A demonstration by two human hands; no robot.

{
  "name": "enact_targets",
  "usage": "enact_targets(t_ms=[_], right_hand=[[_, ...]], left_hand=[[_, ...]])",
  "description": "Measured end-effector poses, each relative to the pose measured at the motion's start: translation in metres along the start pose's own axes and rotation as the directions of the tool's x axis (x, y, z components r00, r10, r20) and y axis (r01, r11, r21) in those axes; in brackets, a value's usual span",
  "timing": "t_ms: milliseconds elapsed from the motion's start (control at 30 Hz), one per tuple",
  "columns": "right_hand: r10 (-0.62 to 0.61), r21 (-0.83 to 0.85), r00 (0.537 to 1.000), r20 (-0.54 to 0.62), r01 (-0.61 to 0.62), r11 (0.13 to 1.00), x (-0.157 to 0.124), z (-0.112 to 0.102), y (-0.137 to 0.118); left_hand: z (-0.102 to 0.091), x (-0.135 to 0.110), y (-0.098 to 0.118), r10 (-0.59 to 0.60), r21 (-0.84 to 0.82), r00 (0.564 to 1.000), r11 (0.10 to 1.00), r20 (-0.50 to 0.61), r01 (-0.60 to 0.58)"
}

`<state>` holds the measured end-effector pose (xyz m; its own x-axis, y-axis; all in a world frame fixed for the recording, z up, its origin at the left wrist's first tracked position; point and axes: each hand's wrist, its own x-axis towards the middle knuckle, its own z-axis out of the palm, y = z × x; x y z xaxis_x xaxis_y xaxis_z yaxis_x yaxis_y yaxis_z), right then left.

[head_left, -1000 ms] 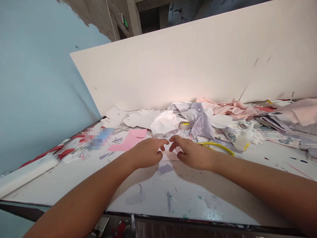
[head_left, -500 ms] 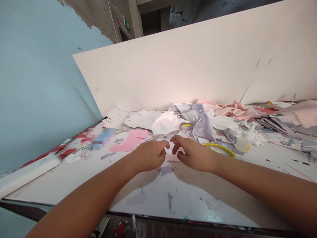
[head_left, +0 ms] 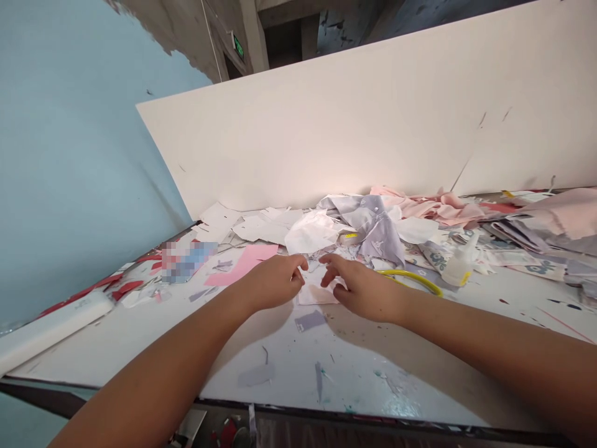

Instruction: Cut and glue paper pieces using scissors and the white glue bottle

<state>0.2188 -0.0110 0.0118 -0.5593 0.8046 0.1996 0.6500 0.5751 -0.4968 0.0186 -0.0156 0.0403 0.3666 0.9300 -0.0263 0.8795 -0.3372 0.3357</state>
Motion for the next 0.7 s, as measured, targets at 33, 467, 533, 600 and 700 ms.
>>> enact_targets(t_ms=[33,467,533,600,700], right_hand=[[-0.001,0.002,1.0,-0.02,0.002,1.0,0.0,0.001,0.001],[0.162,-0.254,0.975,-0.154,-0.197,0.947,0.001,-0.048,-0.003],[0.279,-0.374,0.953,-0.114,-0.301,0.877,-0.004,-0.056,0.005],[0.401,-0.454,0.914,-0.063,-0.384,0.804,-0.012,-0.056,0.018],[0.496,-0.417,0.868,-0.034,-0.463,0.782,-0.025,-0.049,0.039]], left_hand=[[0.0,0.0,0.0,-0.005,-0.017,1.0,1.0,-0.009,0.005],[0.008,0.004,-0.003,0.066,0.003,0.997,0.998,-0.039,-0.066],[0.011,0.005,-0.002,0.097,0.021,0.994,0.995,-0.042,-0.096],[0.016,0.008,-0.001,0.127,0.029,0.991,0.992,-0.047,-0.126],[0.02,0.011,0.0,0.153,0.043,0.987,0.988,-0.046,-0.151]])
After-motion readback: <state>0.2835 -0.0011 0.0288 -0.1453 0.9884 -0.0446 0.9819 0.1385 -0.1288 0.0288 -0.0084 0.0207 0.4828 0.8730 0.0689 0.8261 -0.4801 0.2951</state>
